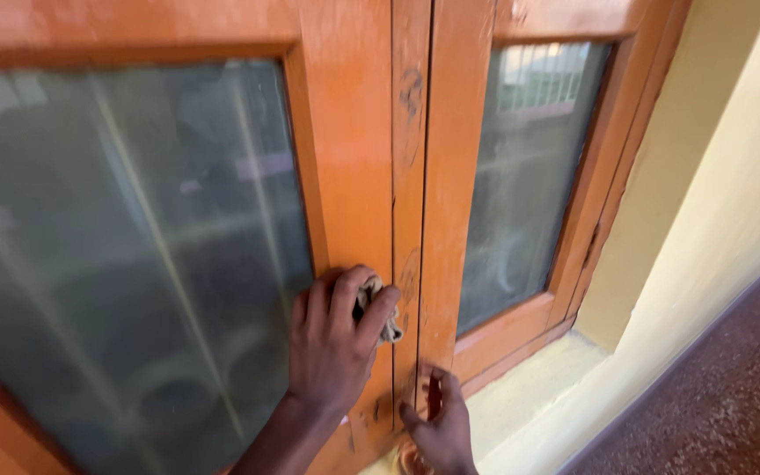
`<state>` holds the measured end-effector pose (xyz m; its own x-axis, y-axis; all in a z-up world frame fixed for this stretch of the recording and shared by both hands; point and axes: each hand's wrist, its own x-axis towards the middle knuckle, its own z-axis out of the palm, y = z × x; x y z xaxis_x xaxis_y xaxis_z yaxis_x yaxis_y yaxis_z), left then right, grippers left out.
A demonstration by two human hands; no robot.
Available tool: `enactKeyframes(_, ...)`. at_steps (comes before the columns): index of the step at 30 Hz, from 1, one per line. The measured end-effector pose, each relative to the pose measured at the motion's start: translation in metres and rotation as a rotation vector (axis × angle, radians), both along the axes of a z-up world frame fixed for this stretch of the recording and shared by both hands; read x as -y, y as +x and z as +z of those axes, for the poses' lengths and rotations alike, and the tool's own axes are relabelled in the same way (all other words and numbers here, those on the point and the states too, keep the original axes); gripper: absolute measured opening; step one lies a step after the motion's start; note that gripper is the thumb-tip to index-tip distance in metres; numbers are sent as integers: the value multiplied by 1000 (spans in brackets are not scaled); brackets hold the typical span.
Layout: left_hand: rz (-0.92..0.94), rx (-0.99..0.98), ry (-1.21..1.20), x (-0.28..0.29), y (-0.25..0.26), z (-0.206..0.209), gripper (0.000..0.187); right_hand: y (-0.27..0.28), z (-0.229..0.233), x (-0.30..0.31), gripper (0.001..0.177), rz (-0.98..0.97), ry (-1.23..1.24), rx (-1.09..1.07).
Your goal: The person cleans a window by wiping the glass panels with a cloth and spraying liquid from a bottle onto the surface.
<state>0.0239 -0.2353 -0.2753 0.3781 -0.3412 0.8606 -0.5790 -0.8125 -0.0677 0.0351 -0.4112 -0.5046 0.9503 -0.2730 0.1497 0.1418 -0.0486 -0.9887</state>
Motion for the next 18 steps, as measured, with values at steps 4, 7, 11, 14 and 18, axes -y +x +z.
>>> enactKeyframes(4, 43, -34, 7, 0, -6, -19, 38, -4, -3, -1, 73, -66, 46, 72)
enactKeyframes(7, 80, -31, 11, -4, -10, -29, 43, -11, 12, -6, 60, -109, -47, -214)
enactKeyframes(11, 112, -46, 45, -4, -11, -36, 43, -15, 11, -3, 54, -37, 54, -175)
enactKeyframes(14, 100, -52, 40, -5, -11, -40, 44, -20, -6, 4, 58, 31, 14, -66)
enactKeyframes(18, 101, -18, 32, -4, -9, -42, 46, -26, -18, 7, 66, 86, 0, -60)
